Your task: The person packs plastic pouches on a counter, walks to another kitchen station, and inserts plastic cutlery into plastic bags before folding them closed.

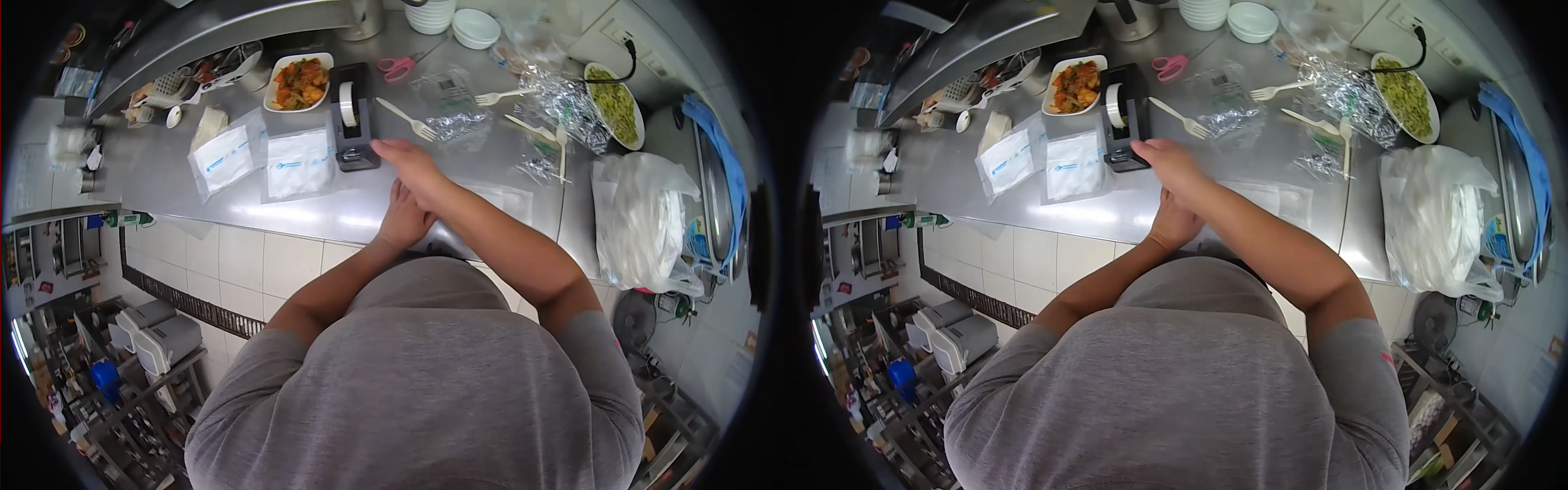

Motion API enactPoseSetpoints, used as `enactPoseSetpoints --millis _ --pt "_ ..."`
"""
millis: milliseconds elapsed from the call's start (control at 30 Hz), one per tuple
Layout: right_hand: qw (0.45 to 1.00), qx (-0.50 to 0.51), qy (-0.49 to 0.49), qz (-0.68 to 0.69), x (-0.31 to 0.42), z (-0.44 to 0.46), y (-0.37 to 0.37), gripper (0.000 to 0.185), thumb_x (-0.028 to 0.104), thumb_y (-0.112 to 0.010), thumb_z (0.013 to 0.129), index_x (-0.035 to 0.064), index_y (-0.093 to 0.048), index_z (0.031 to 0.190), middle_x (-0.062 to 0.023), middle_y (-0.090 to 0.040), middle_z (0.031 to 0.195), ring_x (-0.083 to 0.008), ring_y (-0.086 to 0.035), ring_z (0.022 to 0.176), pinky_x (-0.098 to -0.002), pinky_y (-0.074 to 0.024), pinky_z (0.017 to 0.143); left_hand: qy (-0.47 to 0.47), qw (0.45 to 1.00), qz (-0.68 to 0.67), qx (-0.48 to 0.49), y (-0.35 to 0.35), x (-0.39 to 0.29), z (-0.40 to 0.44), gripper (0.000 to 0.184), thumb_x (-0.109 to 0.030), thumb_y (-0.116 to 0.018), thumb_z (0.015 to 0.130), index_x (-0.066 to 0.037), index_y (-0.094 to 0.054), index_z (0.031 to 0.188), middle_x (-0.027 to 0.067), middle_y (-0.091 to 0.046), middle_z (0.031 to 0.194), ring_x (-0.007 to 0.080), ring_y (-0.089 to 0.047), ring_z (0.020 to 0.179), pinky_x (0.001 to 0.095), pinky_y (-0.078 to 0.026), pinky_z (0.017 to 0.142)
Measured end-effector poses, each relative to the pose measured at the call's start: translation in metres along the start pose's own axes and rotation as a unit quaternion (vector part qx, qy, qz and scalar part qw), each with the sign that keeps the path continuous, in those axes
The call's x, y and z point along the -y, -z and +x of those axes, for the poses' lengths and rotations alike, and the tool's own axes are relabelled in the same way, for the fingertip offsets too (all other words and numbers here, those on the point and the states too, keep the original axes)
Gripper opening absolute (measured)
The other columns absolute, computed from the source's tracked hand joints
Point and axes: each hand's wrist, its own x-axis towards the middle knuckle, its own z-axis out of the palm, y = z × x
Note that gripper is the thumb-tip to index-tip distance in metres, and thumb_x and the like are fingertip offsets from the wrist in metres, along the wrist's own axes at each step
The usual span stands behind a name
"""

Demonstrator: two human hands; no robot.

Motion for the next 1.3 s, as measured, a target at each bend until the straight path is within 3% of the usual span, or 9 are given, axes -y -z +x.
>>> enactPoseSetpoints --millis 200,267,400,500,633,800,867,1000,1300 --pt "0.996 -0.046 -0.074 0.016 0.011 0.031 -0.066 0.047 0.041 -0.063 0.087 0.0013 -0.061 0.112 -0.0148 -0.06 0.118 -0.0237 -0.055 0.108 -0.0346 -0.0413 0.093 0.005 0.999 -0.007 -0.042 -0.01 0.013 0.0 0.05 -0.025 -0.058 0.086 -0.003 -0.048 0.129 0.0171 -0.045 0.135 0.0354 -0.039 0.126 0.0467 -0.03 0.105" --pt "0.999 -0.001 -0.028 0.041 0.003 0.021 -0.064 0.036 0.042 -0.058 0.088 0.011 -0.069 0.102 -0.018 -0.046 0.137 -0.0297 -0.039 0.127 -0.0426 -0.0288 0.103 0.01 0.997 -0.036 -0.071 -0.012 0.016 -0.001 0.053 -0.027 -0.058 0.086 -0.003 -0.045 0.131 0.0167 -0.044 0.135 0.0343 -0.039 0.127 0.0464 -0.03 0.105" --pt "0.979 -0.091 0.147 -0.112 -0.048 -0.018 -0.071 0.033 0.04 -0.057 0.088 0.0117 -0.072 0.097 -0.0195 -0.048 0.133 -0.0308 -0.043 0.123 -0.043 -0.0306 0.102 -0.003 0.996 0.03 -0.079 -0.019 0.021 0.0 0.056 -0.032 -0.057 0.086 -0.003 -0.045 0.132 0.0163 -0.043 0.136 0.0314 -0.039 0.128 0.046 -0.029 0.106" --pt "0.965 -0.08 0.138 -0.209 -0.076 -0.005 -0.063 0.025 0.028 -0.06 0.089 0.0052 -0.07 0.085 -0.0136 -0.064 0.077 -0.0252 -0.062 0.073 -0.0352 -0.0489 0.073 -0.022 0.995 0.042 -0.093 -0.02 0.022 -0.002 0.056 -0.033 -0.055 0.086 -0.005 -0.043 0.133 0.0143 -0.04 0.139 0.0317 -0.037 0.13 0.0462 -0.027 0.108" --pt "0.997 0.011 -0.072 -0.021 -0.05 0.018 -0.032 0.022 0.022 -0.055 0.093 0.0044 -0.057 0.08 -0.0062 -0.054 0.061 -0.0179 -0.053 0.047 -0.0302 -0.0455 0.038 -0.002 0.996 0.065 -0.053 -0.024 0.02 -0.004 0.053 -0.031 -0.054 0.087 -0.006 -0.046 0.132 0.0157 -0.041 0.139 0.0349 -0.035 0.13 0.0472 -0.022 0.11" --pt "0.987 0.044 -0.125 -0.089 -0.025 0.011 0.032 0.018 0.017 -0.053 0.092 0.0024 -0.06 0.084 -0.003 -0.052 0.06 -0.0129 -0.049 0.046 -0.0262 -0.0396 0.04 -0.005 0.993 0.093 0.069 -0.002 0.007 0.001 0.052 -0.03 -0.057 0.086 -0.006 -0.047 0.131 0.0191 -0.044 0.135 0.0391 -0.037 0.127 0.0471 -0.025 0.109" --pt "0.973 0.141 0.022 -0.181 -0.001 -0.001 0.053 0.02 0.019 -0.053 0.093 0.003 -0.06 0.083 0.0002 -0.047 0.057 -0.0092 -0.043 0.046 -0.0244 -0.0346 0.042 0.01 1.0 -0.012 -0.025 0.001 0.008 -0.001 0.05 -0.027 -0.063 0.083 -0.004 -0.051 0.126 0.0173 -0.049 0.129 0.0354 -0.041 0.124 0.0482 -0.022 0.11" --pt "0.963 0.134 0.096 -0.213 0.027 -0.032 0.106 0.024 0.025 -0.053 0.094 0.0053 -0.06 0.081 0.0041 -0.04 0.055 -0.0064 -0.037 0.048 -0.0227 -0.0309 0.045 0.005 0.988 -0.07 -0.139 0.007 0.004 0.004 0.058 -0.025 -0.068 0.08 -0.005 -0.047 0.13 0.0158 -0.052 0.12 0.0344 -0.043 0.12 0.047 -0.028 0.106" --pt "0.93 0.098 0.088 -0.345 -0.015 -0.028 0.138 0.031 0.032 -0.056 0.092 0.0052 -0.062 0.078 -0.0014 -0.055 0.068 -0.0136 -0.049 0.066 -0.0292 -0.042 0.065 0.226 0.955 -0.166 -0.091 -0.001 0.016 0.033 0.049 -0.015 -0.068 0.077 -0.007 -0.055 0.124 0.005 -0.062 0.074 0.0227 -0.06 0.071 0.0387 -0.043 0.081"
